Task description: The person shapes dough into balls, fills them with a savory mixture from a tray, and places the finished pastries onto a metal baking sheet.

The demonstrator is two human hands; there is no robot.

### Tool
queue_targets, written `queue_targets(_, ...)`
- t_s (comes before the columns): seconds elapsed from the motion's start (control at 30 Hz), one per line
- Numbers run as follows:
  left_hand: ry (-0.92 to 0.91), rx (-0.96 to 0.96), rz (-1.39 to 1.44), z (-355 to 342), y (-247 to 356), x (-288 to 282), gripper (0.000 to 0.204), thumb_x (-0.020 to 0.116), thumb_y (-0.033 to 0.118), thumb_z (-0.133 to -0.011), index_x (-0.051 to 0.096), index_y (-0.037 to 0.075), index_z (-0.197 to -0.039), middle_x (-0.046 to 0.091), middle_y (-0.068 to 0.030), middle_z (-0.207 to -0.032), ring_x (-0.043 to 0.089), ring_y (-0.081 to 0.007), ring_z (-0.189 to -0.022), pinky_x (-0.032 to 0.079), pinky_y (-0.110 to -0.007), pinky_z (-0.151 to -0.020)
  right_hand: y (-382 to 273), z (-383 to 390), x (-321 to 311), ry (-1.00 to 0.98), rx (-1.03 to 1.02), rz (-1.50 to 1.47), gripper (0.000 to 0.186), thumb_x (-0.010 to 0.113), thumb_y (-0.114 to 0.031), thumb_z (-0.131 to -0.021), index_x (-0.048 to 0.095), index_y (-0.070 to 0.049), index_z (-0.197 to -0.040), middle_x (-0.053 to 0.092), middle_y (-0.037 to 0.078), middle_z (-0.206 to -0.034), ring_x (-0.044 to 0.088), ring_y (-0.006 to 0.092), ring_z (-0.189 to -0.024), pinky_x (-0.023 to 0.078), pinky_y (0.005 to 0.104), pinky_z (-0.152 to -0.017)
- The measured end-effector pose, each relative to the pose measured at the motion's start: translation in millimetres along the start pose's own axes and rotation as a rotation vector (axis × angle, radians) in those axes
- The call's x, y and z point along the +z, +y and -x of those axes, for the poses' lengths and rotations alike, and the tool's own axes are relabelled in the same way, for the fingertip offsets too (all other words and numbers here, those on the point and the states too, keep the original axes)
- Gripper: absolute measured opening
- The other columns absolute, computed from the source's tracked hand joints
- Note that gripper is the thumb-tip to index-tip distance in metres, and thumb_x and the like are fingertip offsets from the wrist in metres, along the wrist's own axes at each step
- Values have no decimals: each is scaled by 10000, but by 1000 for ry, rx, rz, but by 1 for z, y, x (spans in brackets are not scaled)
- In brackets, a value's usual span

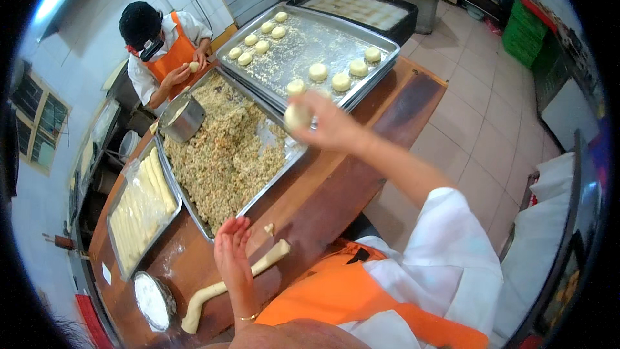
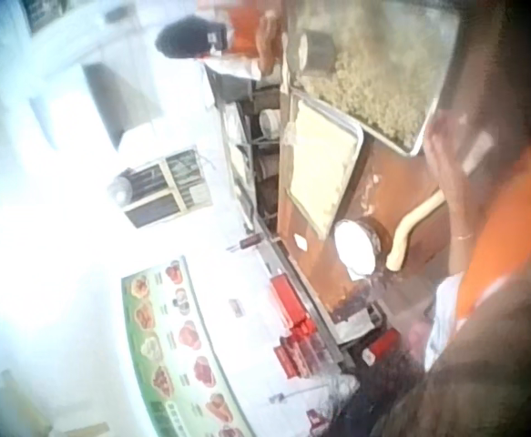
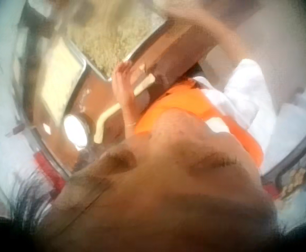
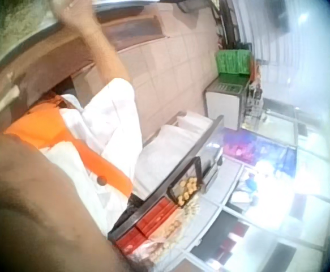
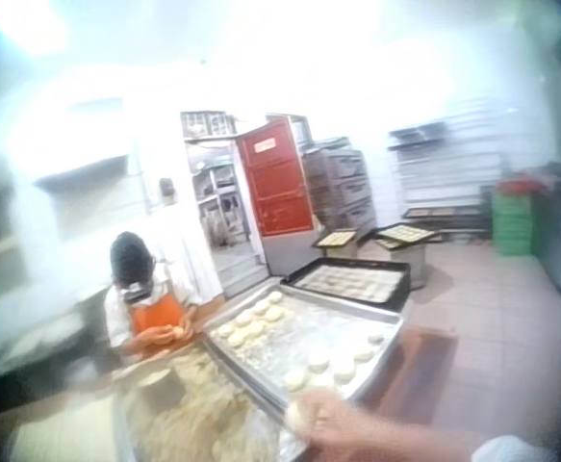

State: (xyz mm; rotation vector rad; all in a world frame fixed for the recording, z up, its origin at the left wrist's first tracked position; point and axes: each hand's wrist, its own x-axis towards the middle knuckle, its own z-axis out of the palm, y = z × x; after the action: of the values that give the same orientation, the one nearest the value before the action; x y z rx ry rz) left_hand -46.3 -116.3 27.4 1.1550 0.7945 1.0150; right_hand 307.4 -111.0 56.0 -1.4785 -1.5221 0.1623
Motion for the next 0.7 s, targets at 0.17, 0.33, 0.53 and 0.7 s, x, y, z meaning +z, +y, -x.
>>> queue_targets(0.17, 125, -30, -32, 8, -8, -9, 298, 463, 212, -1063, 561, -22, -1220, 646, -163, -1157, 637, -255, -1086, 497, -362, -946, 126, -71, -79, 110, 226, 396, 576, 767, -248, -789, 564, -16, -1275, 603, 246, -1277, 587, 381, -1190, 483, 437, -997)
queue_targets(0.33, 148, -36, 14, 11, -11, -9, 232, 492, 165, -1045, 585, -24, -1143, 662, -153, -1060, 647, -229, -991, 514, -331, -872, 172, -105, -83, -30, 394, 457, 529, 748, -202, -781, 589, -31, -1256, 640, 234, -1231, 593, 387, -1179, 486, 421, -999)
queue_targets(0.53, 147, -66, 15, 5, -18, -12, 239, 508, 183, -1041, 584, -23, -1136, 661, -136, -1027, 644, -222, -974, 508, -355, -895, 208, -103, -71, -44, 236, 618, 455, 721, -124, -785, 618, -51, -1222, 654, 195, -1215, 605, 356, -1166, 498, 420, -971)
queue_targets(0.7, 172, -49, -100, 15, -13, -18, 196, 530, 147, -1029, 597, -15, -1118, 660, -116, -1009, 638, -202, -935, 509, -342, -868, 156, -111, -83, 374, 156, 118, 249, 697, -116, -863, 654, -34, -1095, 674, 85, -977, 649, 220, -947, 516, 325, -851)
